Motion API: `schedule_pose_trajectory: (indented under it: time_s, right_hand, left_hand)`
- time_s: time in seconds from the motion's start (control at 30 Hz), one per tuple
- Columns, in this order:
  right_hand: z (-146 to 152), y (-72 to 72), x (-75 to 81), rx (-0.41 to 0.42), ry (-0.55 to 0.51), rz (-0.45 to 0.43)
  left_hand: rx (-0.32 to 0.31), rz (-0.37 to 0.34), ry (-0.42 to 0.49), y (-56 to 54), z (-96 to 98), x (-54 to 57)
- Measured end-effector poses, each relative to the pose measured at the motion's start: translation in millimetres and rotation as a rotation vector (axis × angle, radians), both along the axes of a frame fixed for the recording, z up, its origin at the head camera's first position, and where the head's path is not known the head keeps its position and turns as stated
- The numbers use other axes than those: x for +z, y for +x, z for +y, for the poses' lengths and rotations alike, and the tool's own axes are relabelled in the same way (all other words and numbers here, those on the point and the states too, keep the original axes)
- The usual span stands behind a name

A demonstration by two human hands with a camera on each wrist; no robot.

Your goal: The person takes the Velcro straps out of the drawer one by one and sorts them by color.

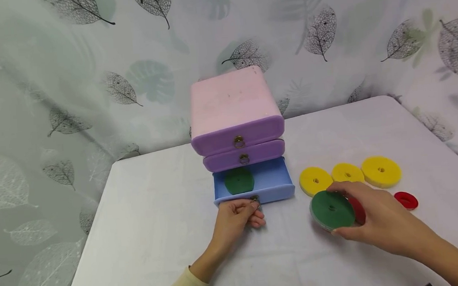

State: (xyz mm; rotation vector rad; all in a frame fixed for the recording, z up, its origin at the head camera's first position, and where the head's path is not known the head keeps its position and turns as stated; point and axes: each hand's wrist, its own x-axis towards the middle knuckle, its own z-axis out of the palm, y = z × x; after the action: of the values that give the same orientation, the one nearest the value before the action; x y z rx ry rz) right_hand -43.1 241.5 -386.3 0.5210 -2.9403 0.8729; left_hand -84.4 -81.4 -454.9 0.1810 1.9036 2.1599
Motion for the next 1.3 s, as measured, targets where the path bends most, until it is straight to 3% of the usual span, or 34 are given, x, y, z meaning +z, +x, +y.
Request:
schedule_pose_trajectory:
  time_s: [0.23, 0.63, 1.1, 1.3]
  right_hand:
    - [0.4, 12.5, -8.5, -0.045, -0.015, -0.121]
    - [11.7, 26.9, -23.4, -0.078, 0.04, -0.243]
    - [18.5, 38.3, -36.7, 0.008, 0.053, -0.34]
    - [20.5, 40.1, -39.4, 0.025, 0.063, -0.427]
  left_hand:
    - [0.01, -0.016, 0.0, 1.7, 1.1, 1.5]
    - [0.012, -0.022, 0.004, 0.6, 2.4, 1.4]
    - [0.001, -0.002, -0.002, 0.4, -0.3, 0.3]
    - [0.005, -0.016, -0.008, 0.9, 0.5, 0.6]
